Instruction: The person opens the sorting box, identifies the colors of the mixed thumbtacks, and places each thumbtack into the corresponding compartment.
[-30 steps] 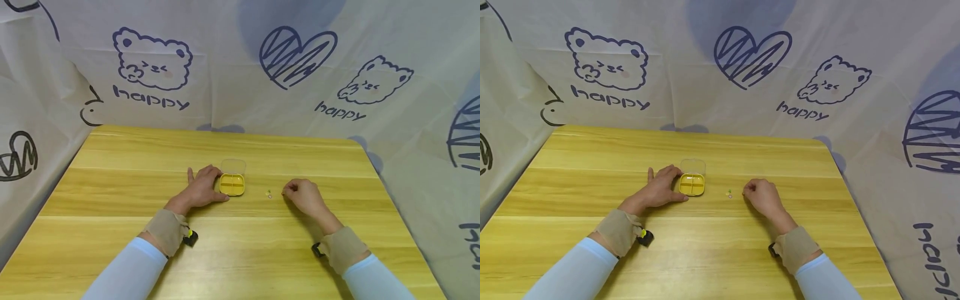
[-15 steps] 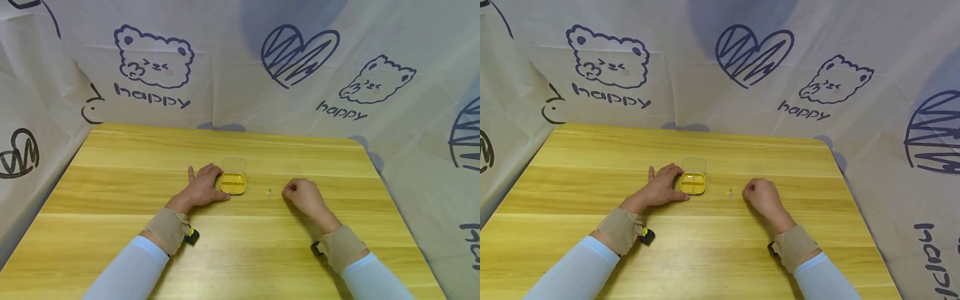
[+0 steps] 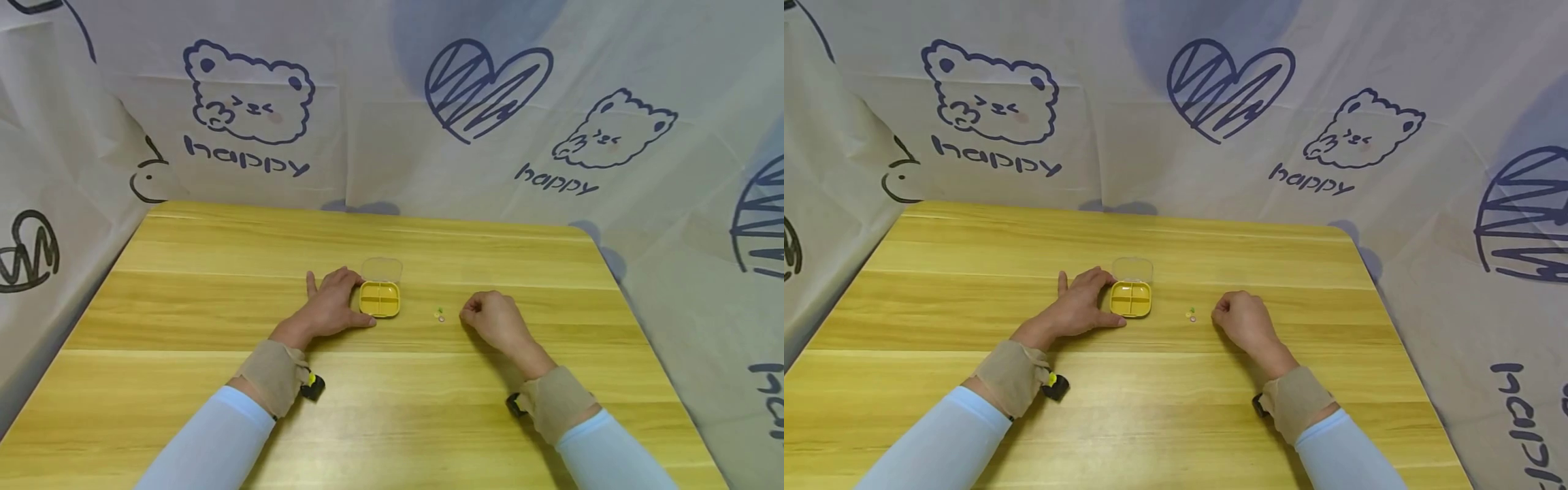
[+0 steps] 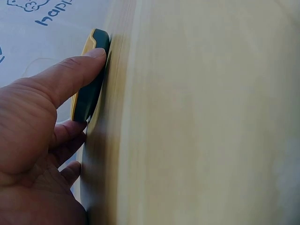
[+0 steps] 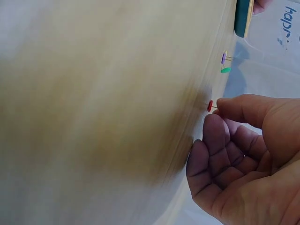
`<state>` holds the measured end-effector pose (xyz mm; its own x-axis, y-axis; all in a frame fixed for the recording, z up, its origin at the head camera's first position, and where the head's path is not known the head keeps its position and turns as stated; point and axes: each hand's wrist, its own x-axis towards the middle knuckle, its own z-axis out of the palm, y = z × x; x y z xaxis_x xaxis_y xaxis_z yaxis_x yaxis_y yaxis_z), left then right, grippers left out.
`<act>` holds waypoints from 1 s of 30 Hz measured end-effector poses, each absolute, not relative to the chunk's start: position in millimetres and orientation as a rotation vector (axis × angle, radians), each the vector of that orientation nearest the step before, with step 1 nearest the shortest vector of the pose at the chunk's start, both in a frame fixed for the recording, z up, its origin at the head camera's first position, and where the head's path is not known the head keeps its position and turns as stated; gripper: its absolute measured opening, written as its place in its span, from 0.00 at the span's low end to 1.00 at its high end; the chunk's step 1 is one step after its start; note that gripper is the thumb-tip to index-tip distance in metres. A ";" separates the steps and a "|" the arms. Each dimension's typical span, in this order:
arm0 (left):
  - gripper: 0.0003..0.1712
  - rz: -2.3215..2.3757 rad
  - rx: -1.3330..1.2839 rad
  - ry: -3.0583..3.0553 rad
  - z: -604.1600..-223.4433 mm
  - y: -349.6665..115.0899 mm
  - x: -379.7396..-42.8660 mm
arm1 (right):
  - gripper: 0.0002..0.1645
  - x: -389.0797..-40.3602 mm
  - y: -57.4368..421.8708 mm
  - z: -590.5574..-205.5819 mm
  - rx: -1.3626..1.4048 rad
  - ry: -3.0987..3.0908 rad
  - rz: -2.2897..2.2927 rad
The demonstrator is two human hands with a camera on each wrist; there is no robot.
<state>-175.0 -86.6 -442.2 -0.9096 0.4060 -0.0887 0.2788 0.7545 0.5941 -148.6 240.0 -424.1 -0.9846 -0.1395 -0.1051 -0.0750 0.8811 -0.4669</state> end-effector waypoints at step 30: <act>0.46 0.870 0.536 2.758 -442.8 -83.6 -173.9 | 0.09 -154.1 236.3 -423.2 -0.072 2.923 -0.912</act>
